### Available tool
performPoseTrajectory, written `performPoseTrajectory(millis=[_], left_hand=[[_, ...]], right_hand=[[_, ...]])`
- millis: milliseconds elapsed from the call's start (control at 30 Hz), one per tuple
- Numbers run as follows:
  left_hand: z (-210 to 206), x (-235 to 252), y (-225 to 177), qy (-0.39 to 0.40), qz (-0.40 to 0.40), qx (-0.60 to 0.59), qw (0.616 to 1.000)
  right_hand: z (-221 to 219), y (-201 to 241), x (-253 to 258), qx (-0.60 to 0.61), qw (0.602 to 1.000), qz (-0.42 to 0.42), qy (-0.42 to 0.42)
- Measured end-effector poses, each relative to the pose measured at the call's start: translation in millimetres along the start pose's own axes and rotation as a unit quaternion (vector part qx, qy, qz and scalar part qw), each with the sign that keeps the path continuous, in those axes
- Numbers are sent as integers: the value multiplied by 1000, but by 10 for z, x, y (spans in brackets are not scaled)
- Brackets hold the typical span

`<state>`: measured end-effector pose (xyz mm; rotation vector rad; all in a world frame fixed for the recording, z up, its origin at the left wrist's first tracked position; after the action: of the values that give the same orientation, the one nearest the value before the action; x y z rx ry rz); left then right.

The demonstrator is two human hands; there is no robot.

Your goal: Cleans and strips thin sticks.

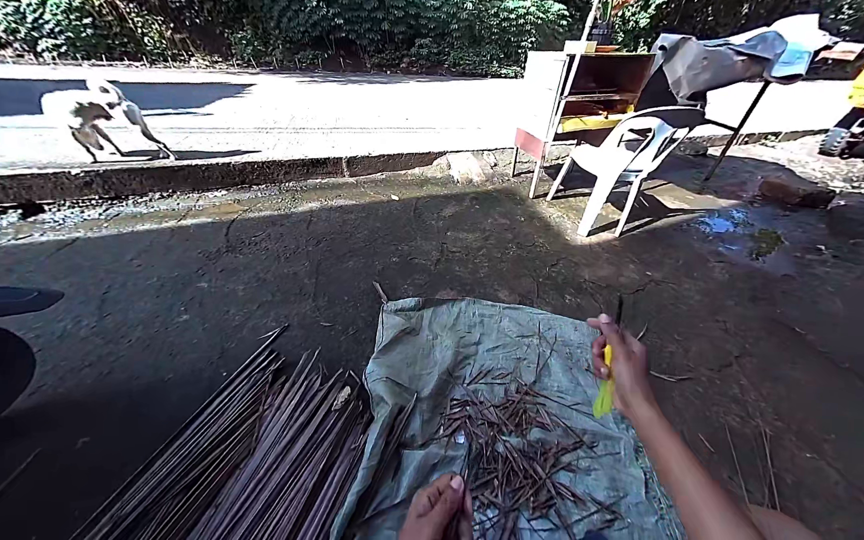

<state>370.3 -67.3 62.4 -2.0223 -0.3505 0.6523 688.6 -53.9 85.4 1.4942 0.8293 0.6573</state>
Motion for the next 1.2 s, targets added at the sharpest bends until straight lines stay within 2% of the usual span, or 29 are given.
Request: performPoseTrajectory(millis=[33, 100, 167, 200, 267, 367, 433, 467, 500, 600, 633, 667, 733, 833, 900, 967, 1033, 1100, 1200], left_hand=[[30, 37, 8, -12, -5, 8, 1000], [45, 102, 10, -25, -7, 17, 1000], [35, 151, 18, -24, -9, 28, 999], [26, 167, 33, -19, -10, 39, 999], [-1, 175, 58, -7, -5, 76, 997], [-18, 142, 44, 6, 22, 144, 989], [-3, 126, 46, -6, 22, 140, 990], [14, 117, 43, -23, 22, 122, 992], [35, 105, 35, -42, 22, 103, 994], [55, 93, 8, -60, 27, 65, 996], [49, 97, 13, -60, 31, 61, 996], [44, 103, 18, -60, 33, 57, 996], [29, 121, 29, -55, 41, 49, 996], [11, 128, 32, -45, 52, 32, 997], [8, 107, 38, -44, 54, 10, 998], [13, 108, 43, -50, 55, -22, 997], [11, 131, 46, -50, 54, -54, 996], [7, 147, 53, -44, 42, -85, 995], [-16, 160, 73, -50, 59, -103, 992]], right_hand=[[-232, -68, -166, -2, 996, -43, 77], [-680, -283, -581, -23, 962, -129, 240], [-1001, -453, -934, -33, 919, -178, 350], [-1100, -488, -1034, -32, 905, -188, 380], [-1157, -463, -1062, -13, 905, -195, 378], [-1032, -364, -848, 6, 933, -194, 303], [-947, -331, -755, -81, 941, -148, 295], [-944, -304, -769, -189, 923, -111, 316], [-981, -265, -835, -304, 885, -75, 346], [-1217, -235, -1130, -540, 728, -26, 422], [-1255, -263, -1159, -573, 701, -18, 424], [-1254, -306, -1129, -595, 693, 0, 406], [-1164, -345, -949, -623, 698, -2, 354], [-919, -262, -550, -643, 703, -106, 286], [-806, -169, -412, -640, 709, -137, 261], [-865, -116, -552, -614, 724, -123, 290], [-1042, -197, -904, -582, 728, -79, 353], [-1211, -319, -1202, -565, 706, -58, 422], [-1238, -346, -1143, -582, 676, -71, 446]])
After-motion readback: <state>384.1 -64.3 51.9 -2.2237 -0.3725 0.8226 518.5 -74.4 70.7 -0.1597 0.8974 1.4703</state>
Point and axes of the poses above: each hand's wrist, its own x-axis towards the middle knuckle, its own z-axis out of the back of the hand, y = z × x, the point moved 4 cm from there along x, towards the middle knuckle, and after that the axes turned 15 degrees about y, right-handed, at the moved point
